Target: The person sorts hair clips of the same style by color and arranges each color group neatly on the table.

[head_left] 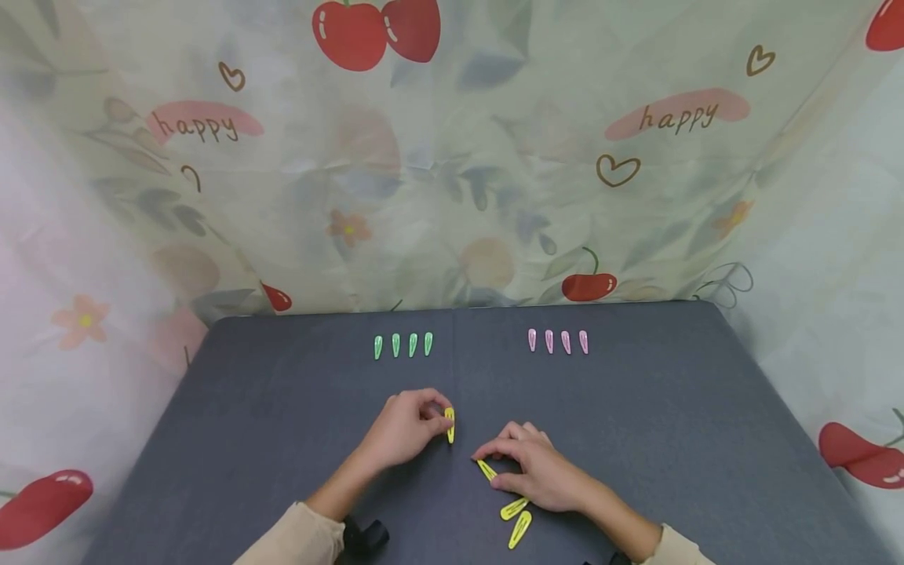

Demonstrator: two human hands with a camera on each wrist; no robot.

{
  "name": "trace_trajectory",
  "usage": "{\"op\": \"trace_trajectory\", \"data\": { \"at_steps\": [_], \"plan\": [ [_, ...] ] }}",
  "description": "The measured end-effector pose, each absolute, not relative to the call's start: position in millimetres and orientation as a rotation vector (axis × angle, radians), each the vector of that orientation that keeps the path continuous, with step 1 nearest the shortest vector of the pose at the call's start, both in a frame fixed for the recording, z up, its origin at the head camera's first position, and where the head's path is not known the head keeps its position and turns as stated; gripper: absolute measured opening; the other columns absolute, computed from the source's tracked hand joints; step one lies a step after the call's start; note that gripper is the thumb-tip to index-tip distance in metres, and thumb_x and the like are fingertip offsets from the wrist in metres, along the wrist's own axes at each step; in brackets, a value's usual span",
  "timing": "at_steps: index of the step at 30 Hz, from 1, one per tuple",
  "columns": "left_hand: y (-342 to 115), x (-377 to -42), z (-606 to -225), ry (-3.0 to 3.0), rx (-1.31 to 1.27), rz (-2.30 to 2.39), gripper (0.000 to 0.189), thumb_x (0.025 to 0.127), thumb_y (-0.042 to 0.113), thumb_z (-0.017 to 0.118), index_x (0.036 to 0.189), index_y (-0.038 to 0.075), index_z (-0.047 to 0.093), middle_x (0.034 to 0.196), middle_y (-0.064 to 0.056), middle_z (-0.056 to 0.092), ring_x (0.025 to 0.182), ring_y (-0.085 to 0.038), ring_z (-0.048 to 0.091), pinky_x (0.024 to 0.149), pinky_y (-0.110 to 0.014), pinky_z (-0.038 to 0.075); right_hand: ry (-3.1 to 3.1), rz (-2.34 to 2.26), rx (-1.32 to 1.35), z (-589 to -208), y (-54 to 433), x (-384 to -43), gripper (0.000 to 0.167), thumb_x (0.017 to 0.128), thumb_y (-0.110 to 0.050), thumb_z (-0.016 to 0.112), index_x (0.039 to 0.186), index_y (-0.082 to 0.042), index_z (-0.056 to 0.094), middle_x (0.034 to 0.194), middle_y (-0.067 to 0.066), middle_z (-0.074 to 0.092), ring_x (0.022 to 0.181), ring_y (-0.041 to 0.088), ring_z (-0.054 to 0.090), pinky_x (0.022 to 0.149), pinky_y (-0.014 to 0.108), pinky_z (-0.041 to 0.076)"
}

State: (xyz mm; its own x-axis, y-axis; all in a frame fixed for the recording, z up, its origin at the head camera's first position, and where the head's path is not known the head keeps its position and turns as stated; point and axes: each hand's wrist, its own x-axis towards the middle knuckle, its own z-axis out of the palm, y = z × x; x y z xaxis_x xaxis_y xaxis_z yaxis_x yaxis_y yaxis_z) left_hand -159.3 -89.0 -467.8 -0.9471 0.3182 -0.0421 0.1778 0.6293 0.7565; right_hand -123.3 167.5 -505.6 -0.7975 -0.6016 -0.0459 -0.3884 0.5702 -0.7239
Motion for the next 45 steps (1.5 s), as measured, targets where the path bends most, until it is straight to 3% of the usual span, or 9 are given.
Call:
{"op": "trace_trajectory", "data": {
  "at_steps": [10, 22, 35, 45],
  "plan": [
    [-72.3, -205.3, -470.5, 2.694, 0.408, 1.250, 0.013, 0.092, 0.021, 0.076, 0.104, 0.024, 0.071, 0.080, 0.000, 0.077, 0.062, -0.008, 0.063, 0.060, -0.028, 0.048, 2.520, -1.065, -0.801, -504.7, 170.7, -121.5, 0.037, 0.092, -0.025, 0.076, 0.125, -0.038, 0.069, 0.104, -0.012, 0.057, 0.093, 0.010, 0.043, 0.085, 0.031, 0.030],
    [-58.9, -246.5, -481.8, 2.817, 0.468, 1.077, 0.012, 0.092, 0.020, 0.077, 0.104, 0.020, 0.072, 0.085, 0.002, 0.075, 0.068, -0.008, 0.062, 0.064, -0.028, 0.050, 2.514, -1.090, -0.827, -506.3, 168.8, -123.2, 0.038, 0.092, -0.024, 0.076, 0.126, -0.038, 0.069, 0.104, -0.011, 0.057, 0.093, 0.011, 0.043, 0.085, 0.031, 0.030],
    [-54.2, -252.9, -488.3, 2.913, 0.438, 0.933, 0.015, 0.088, 0.024, 0.081, 0.100, 0.015, 0.080, 0.090, -0.001, 0.065, 0.082, -0.013, 0.056, 0.076, -0.031, 0.048, 2.550, -1.073, -0.843, -505.8, 168.7, -122.6, 0.038, 0.090, -0.024, 0.077, 0.125, -0.037, 0.070, 0.104, -0.012, 0.057, 0.092, 0.009, 0.043, 0.086, 0.031, 0.031],
    [-58.6, -254.0, -493.6, 2.829, 0.444, 1.020, 0.027, 0.089, 0.029, 0.080, 0.113, 0.016, 0.078, 0.095, -0.002, 0.066, 0.085, -0.014, 0.056, 0.080, -0.033, 0.049, 2.531, -1.075, -0.838, -507.4, 169.4, -123.1, 0.038, 0.092, -0.025, 0.076, 0.126, -0.038, 0.069, 0.105, -0.012, 0.056, 0.093, 0.009, 0.043, 0.086, 0.031, 0.031]
  ]
}}
